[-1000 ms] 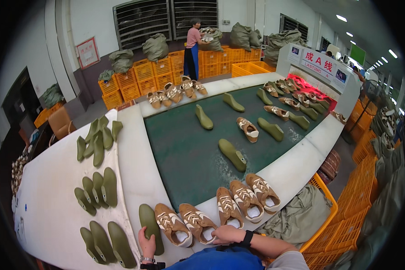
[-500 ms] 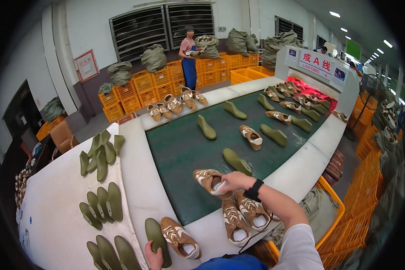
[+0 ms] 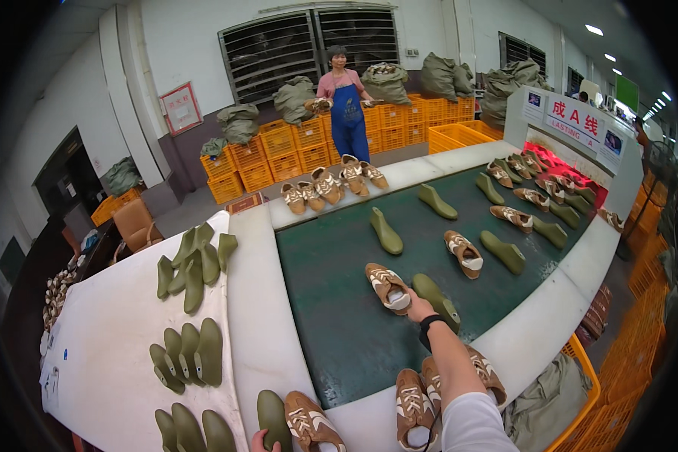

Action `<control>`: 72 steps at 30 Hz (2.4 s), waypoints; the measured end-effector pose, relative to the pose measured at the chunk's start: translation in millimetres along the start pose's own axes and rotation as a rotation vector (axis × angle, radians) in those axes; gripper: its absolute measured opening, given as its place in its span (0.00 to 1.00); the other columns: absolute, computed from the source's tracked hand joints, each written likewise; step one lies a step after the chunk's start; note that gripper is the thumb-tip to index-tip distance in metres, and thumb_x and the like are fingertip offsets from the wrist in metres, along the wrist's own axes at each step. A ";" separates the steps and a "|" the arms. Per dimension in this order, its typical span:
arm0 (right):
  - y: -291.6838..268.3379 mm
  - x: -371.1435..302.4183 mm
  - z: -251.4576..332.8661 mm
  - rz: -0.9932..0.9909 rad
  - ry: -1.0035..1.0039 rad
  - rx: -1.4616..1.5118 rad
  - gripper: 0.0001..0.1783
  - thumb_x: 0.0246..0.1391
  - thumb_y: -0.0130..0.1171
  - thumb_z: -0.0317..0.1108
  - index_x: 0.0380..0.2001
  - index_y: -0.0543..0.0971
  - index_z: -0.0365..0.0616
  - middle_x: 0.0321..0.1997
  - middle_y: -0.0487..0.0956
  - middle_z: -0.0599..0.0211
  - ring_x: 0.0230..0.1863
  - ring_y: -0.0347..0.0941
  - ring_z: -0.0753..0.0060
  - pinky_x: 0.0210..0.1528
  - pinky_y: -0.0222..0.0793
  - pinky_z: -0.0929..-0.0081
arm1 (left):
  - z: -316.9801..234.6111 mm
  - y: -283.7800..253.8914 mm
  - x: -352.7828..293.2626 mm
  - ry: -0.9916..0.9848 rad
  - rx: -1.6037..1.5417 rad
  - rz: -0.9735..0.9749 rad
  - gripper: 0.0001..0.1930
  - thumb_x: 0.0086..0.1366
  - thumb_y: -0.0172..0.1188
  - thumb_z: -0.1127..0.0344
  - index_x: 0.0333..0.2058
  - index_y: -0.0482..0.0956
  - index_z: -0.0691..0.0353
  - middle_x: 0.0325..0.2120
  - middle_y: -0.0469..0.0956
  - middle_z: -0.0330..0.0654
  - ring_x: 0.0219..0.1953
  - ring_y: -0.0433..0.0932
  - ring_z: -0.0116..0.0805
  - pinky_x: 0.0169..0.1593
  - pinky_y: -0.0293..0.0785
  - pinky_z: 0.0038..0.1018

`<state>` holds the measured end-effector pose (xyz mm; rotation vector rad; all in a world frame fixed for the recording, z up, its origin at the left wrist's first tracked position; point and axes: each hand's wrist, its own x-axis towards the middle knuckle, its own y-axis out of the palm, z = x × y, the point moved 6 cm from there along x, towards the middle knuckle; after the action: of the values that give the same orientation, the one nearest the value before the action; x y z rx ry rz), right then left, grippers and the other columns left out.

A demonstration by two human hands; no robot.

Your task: The person places green shoe lasts into brown slip-on shoes on a conveyor belt. They repeatedly pick up a shoe, insert a last, and place the assembled unit onto the belt. A coworker across the table performs similar actions.

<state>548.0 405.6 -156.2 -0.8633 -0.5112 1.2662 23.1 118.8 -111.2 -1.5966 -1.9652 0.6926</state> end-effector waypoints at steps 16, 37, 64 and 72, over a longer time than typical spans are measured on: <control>-42.3 -275.1 92.7 0.539 -0.598 -0.077 0.21 0.51 0.53 0.37 0.48 0.75 0.43 0.41 0.79 0.51 0.44 0.75 0.47 0.47 0.70 0.60 | 21.5 4.9 1.6 0.071 -0.055 -0.041 0.24 0.47 0.59 0.76 0.46 0.69 0.66 0.44 0.70 0.52 0.49 0.69 0.51 0.55 0.65 0.36; -53.9 -322.9 144.7 0.303 -0.688 -0.095 0.21 0.48 0.58 0.36 0.47 0.75 0.43 0.41 0.78 0.51 0.41 0.74 0.49 0.43 0.71 0.61 | 17.4 -23.8 39.4 0.246 0.144 0.167 0.42 0.48 0.68 0.56 0.60 0.58 0.59 0.57 0.57 0.66 0.59 0.58 0.64 0.62 0.58 0.45; 6.7 -305.7 144.2 0.387 -0.273 -0.072 0.13 0.50 0.60 0.31 0.40 0.77 0.40 0.28 0.79 0.51 0.31 0.76 0.50 0.33 0.71 0.63 | -12.1 41.4 466.6 0.709 1.175 0.175 0.52 0.36 0.71 0.58 0.63 0.54 0.38 0.67 0.44 0.46 0.68 0.45 0.50 0.65 0.48 0.50; -26.5 -226.8 216.0 0.475 -0.404 -0.234 0.19 0.54 0.58 0.31 0.50 0.75 0.45 0.42 0.78 0.52 0.38 0.77 0.60 0.40 0.70 0.71 | 12.1 62.7 473.4 0.498 0.818 0.457 0.51 0.32 0.72 0.60 0.60 0.56 0.46 0.55 0.62 0.41 0.63 0.55 0.45 0.56 0.62 0.52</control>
<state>343.8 245.7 21.3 -0.9613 -0.8187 1.8615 -24.0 593.8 -129.1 -1.4719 -0.7897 0.9837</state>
